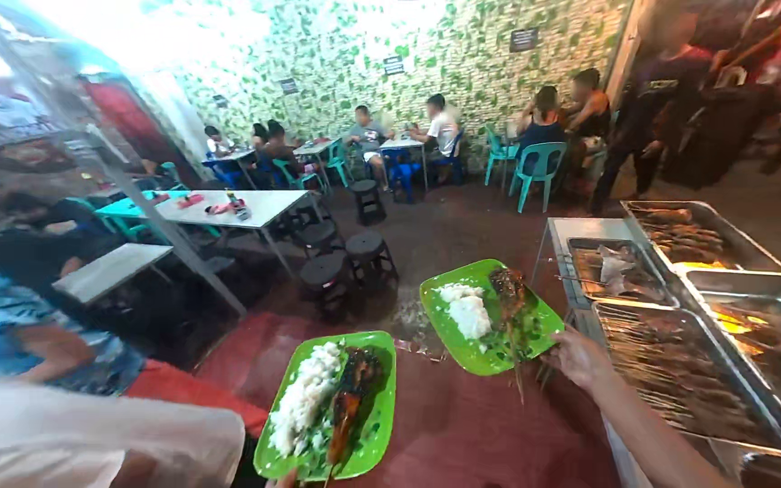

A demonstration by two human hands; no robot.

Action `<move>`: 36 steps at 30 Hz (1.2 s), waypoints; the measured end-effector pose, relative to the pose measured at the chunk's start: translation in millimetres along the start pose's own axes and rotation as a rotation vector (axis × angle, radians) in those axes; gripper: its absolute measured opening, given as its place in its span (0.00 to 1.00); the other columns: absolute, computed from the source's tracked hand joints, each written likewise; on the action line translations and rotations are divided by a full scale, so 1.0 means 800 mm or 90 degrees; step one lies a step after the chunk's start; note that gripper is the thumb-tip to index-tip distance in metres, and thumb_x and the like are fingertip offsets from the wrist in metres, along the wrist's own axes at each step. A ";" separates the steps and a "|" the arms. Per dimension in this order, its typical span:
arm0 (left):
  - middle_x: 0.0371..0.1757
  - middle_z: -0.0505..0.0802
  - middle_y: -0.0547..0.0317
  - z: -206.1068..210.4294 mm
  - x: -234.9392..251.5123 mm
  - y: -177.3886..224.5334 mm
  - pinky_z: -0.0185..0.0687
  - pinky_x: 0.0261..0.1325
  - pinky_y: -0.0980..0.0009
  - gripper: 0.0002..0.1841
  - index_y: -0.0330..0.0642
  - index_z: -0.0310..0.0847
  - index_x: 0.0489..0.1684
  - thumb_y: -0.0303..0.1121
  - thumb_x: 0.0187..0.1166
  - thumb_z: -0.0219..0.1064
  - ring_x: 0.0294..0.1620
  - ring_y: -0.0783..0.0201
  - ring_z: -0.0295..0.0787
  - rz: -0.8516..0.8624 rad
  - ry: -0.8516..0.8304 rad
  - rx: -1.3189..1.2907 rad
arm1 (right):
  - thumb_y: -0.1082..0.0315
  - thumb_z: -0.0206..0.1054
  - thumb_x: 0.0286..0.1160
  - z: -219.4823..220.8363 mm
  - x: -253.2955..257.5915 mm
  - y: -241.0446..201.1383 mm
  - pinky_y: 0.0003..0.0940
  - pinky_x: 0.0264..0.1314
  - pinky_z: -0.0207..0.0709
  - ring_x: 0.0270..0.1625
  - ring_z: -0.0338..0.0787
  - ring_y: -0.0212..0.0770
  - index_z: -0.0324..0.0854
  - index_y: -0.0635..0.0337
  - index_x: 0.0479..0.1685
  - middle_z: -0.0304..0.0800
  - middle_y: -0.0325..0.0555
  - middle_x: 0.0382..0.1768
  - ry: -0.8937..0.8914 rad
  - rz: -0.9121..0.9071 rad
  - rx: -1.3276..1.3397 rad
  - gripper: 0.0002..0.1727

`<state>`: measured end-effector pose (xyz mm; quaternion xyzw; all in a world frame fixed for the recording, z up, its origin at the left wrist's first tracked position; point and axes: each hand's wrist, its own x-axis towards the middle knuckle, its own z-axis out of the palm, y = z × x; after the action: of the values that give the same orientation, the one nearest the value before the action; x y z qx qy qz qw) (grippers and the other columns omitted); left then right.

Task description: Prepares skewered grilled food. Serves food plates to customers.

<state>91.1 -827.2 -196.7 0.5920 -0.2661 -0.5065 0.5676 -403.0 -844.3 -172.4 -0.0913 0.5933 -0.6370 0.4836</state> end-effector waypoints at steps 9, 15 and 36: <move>0.36 0.86 0.57 0.267 0.291 0.031 0.87 0.36 0.71 0.14 0.31 0.65 0.66 0.26 0.88 0.46 0.30 0.71 0.86 -0.025 0.001 0.025 | 0.71 0.49 0.89 0.098 0.288 -0.103 0.41 0.36 0.84 0.35 0.87 0.42 0.58 0.55 0.83 0.82 0.52 0.44 0.066 -0.026 -0.028 0.25; 0.40 0.86 0.55 0.394 0.457 0.075 0.88 0.39 0.69 0.16 0.30 0.62 0.71 0.26 0.89 0.44 0.33 0.70 0.88 -0.015 0.031 -0.007 | 0.72 0.49 0.88 0.238 0.495 -0.176 0.42 0.35 0.86 0.36 0.90 0.45 0.57 0.55 0.84 0.85 0.54 0.45 0.029 -0.023 -0.013 0.25; 0.48 0.88 0.46 0.832 1.270 0.231 0.91 0.42 0.64 0.16 0.32 0.64 0.71 0.27 0.90 0.48 0.40 0.60 0.92 0.012 0.048 -0.083 | 0.69 0.49 0.89 0.790 1.220 -0.382 0.39 0.40 0.87 0.40 0.91 0.42 0.59 0.54 0.81 0.85 0.50 0.46 -0.060 -0.041 -0.067 0.23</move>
<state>-110.8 -2038.7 -220.2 0.5699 -0.2167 -0.4948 0.6192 -625.6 -2026.0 -184.6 -0.1660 0.5991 -0.6153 0.4847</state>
